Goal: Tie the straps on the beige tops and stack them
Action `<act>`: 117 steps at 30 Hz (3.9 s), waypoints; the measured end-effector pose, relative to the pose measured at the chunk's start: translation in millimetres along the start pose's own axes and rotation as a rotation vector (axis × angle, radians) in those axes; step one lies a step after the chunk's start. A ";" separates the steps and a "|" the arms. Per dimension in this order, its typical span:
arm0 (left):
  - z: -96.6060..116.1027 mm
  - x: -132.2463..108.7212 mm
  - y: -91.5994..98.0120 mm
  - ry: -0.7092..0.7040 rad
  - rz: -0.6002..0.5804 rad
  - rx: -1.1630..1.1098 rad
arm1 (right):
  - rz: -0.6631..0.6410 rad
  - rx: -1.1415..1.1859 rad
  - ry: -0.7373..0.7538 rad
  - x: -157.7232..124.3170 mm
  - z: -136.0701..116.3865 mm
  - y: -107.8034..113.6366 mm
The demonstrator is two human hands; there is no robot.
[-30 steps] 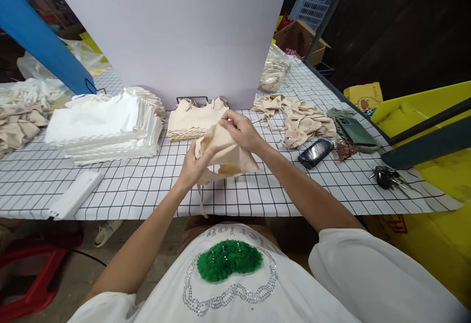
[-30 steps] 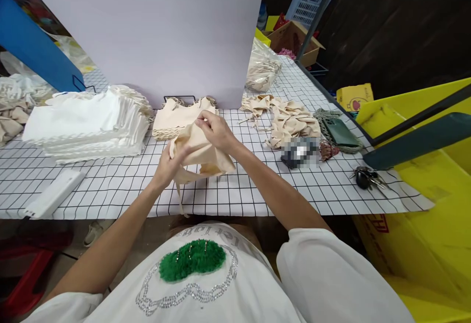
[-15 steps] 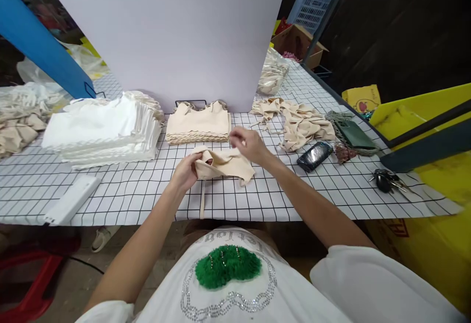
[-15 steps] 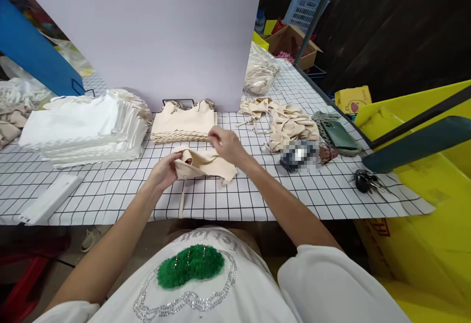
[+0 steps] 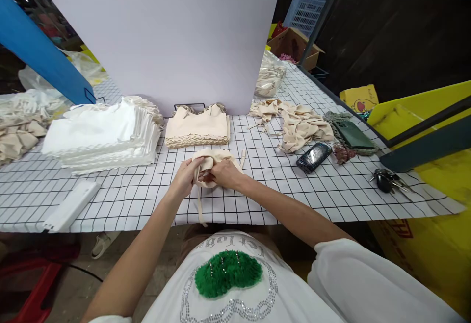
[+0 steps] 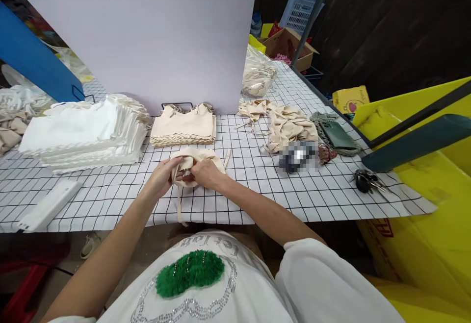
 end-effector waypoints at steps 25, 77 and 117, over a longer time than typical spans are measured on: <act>30.7 -23.3 -19.0 -0.141 -0.165 0.003 | -0.287 1.679 -0.151 -28.2 -26.2 18.4; 101.7 -15.2 -41.8 -0.137 -0.681 0.548 | -0.238 0.724 -0.166 -47.3 62.6 166.9; 205.0 -37.7 -43.9 -0.473 -0.687 0.505 | -0.067 0.791 -0.061 -49.8 44.9 251.5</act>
Point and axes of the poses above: each hand's wrist, its own x-axis towards the middle knuckle, its own y-axis out of the back of the hand, z = x × y, the point moved 10 cm from there along x, towards the middle knuckle, and after that the axes turned 8 degrees about -y, right-handed, at the moved point
